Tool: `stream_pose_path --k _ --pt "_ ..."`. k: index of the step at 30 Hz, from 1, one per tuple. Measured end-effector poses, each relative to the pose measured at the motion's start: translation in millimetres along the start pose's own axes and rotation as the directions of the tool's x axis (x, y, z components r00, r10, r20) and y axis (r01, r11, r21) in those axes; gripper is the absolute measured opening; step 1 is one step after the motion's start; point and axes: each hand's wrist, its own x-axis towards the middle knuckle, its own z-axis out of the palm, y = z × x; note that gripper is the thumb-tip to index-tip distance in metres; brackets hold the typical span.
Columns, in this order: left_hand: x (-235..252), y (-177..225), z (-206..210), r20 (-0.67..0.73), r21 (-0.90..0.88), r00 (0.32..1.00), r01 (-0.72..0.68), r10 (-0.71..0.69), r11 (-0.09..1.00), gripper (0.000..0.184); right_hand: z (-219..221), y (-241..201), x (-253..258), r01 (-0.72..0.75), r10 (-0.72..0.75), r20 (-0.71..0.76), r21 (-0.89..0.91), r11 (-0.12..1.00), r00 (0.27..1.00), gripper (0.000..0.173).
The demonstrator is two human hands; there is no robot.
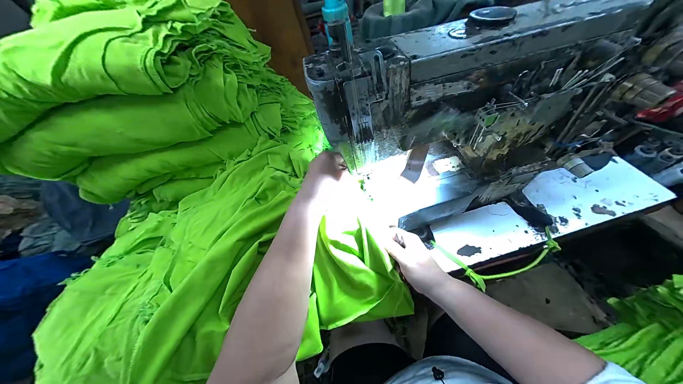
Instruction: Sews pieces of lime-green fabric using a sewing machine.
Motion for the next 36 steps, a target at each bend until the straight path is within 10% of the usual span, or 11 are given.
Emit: stream_pose_path --k 3,5,7,10,14,18,22,25,30,36 --pt "-57.5 47.9 -47.4 -0.003 0.075 1.000 -0.013 0.013 0.997 0.007 2.5 0.8 6.9 0.081 -0.081 -0.005 -0.034 0.996 0.997 0.023" --pt "-92.5 63.1 -56.6 0.269 0.026 0.963 0.028 -0.034 0.999 0.013 0.5 -1.6 6.3 0.101 -0.100 0.012 -0.070 0.992 0.995 0.023" --pt "-118.3 72.3 -50.7 0.617 0.079 0.785 0.014 -0.060 0.997 0.023 -5.0 -7.0 1.5 0.080 -0.075 0.038 -0.134 0.988 0.996 0.024" --pt "-149.7 78.5 -29.7 0.759 0.218 0.633 -0.027 -0.152 0.976 0.040 -11.9 -6.0 -19.6 0.059 -0.066 -0.025 -0.198 0.978 0.998 0.020" --pt "-198.6 76.6 -12.4 0.637 0.038 0.767 0.071 -0.079 0.997 0.025 -31.5 1.6 -64.6 0.251 -0.296 -0.097 -0.321 0.913 0.950 0.022" --pt "-246.3 74.8 7.2 0.234 -0.271 0.966 -0.043 0.109 0.961 0.014 -52.0 -4.0 -101.9 0.318 -0.384 0.005 -0.570 0.757 0.923 0.022" --pt "-265.7 80.3 6.2 0.078 -0.411 0.972 -0.169 0.220 0.896 0.014 -57.0 -25.3 -123.7 -0.018 0.065 0.031 -0.767 0.641 0.997 0.027" --pt "-273.5 84.1 2.8 -0.061 -0.397 0.958 -0.281 0.280 0.874 0.012 -59.1 -21.3 -137.5 0.179 -0.129 0.124 -0.752 0.635 0.984 0.024" --pt "-285.3 98.4 4.2 -0.322 -0.417 0.871 -0.483 0.372 0.770 0.009 -53.1 -4.3 -143.0 0.673 -0.730 0.311 -0.690 0.266 0.608 0.018" --pt "-289.3 110.7 2.3 -0.343 -0.463 0.826 -0.564 0.448 0.684 0.010 -49.0 -3.4 -147.7 0.759 -0.840 0.368 -0.647 0.076 0.398 0.013"
